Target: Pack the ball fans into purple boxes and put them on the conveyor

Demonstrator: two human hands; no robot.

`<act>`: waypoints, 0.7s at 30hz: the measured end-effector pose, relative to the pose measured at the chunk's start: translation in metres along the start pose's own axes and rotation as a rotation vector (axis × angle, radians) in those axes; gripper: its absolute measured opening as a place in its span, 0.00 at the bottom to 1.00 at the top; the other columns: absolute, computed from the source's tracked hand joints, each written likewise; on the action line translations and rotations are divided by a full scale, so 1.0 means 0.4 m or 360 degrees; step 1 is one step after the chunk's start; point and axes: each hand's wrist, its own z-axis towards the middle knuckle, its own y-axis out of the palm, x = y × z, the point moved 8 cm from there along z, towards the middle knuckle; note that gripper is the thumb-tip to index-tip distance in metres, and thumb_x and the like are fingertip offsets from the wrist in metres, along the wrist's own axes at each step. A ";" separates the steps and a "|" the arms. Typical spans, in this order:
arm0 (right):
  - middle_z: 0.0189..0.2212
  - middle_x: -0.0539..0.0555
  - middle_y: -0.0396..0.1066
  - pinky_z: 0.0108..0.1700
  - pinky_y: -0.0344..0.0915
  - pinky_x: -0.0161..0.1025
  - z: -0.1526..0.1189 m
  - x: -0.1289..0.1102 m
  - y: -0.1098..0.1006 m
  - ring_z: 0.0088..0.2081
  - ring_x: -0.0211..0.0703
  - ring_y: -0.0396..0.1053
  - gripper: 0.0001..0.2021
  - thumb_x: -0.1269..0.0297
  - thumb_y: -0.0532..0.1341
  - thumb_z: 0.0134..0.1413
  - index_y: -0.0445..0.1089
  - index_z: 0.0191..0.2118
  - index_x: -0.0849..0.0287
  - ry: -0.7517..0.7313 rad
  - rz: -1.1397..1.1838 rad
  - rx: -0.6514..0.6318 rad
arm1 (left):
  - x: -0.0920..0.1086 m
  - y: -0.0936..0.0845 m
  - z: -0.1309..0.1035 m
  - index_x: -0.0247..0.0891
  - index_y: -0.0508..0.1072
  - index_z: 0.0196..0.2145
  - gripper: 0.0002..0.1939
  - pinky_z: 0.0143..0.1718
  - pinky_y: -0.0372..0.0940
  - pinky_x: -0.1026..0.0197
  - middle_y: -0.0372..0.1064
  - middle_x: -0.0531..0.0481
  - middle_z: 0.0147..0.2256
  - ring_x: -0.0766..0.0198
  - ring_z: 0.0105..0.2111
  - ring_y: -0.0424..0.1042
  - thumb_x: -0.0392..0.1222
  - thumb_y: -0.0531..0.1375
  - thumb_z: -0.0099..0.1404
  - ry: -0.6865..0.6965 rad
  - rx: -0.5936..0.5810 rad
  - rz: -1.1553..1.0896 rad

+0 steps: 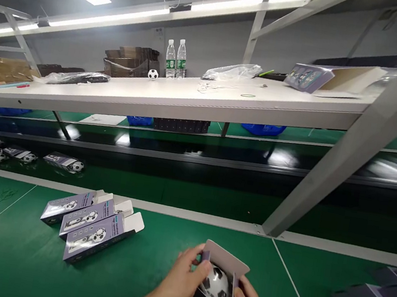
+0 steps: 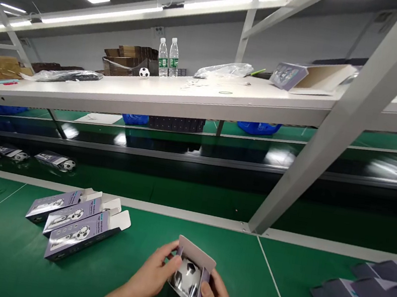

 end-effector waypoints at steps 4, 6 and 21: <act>0.42 0.55 0.75 0.35 0.73 0.39 0.009 -0.039 0.029 0.38 0.48 0.75 0.23 0.50 0.52 0.58 0.64 0.54 0.56 0.0246 0.0084 0.0020 | -0.010 0.034 0.013 0.41 0.60 0.57 0.27 0.52 0.64 0.56 0.66 0.46 0.51 0.56 0.49 0.68 0.43 0.58 0.61 0.0035 -0.0155 -0.0167; 0.47 0.56 0.72 0.37 0.73 0.39 0.016 -0.059 0.028 0.43 0.50 0.73 0.25 0.48 0.53 0.56 0.62 0.56 0.55 0.0308 0.0087 0.0075 | -0.012 0.048 0.006 0.39 0.58 0.58 0.29 0.52 0.63 0.56 0.66 0.46 0.52 0.56 0.49 0.67 0.38 0.58 0.59 0.0090 -0.0195 -0.0298; 0.59 0.55 0.60 0.48 0.70 0.48 -0.046 -0.245 -0.032 0.57 0.55 0.60 0.33 0.46 0.61 0.50 0.56 0.61 0.50 -0.1091 -0.1036 -0.0419 | 0.058 0.032 -0.057 0.40 0.60 0.57 0.34 0.59 0.52 0.42 0.58 0.37 0.58 0.46 0.61 0.53 0.60 0.60 0.58 0.1378 -0.0357 0.0867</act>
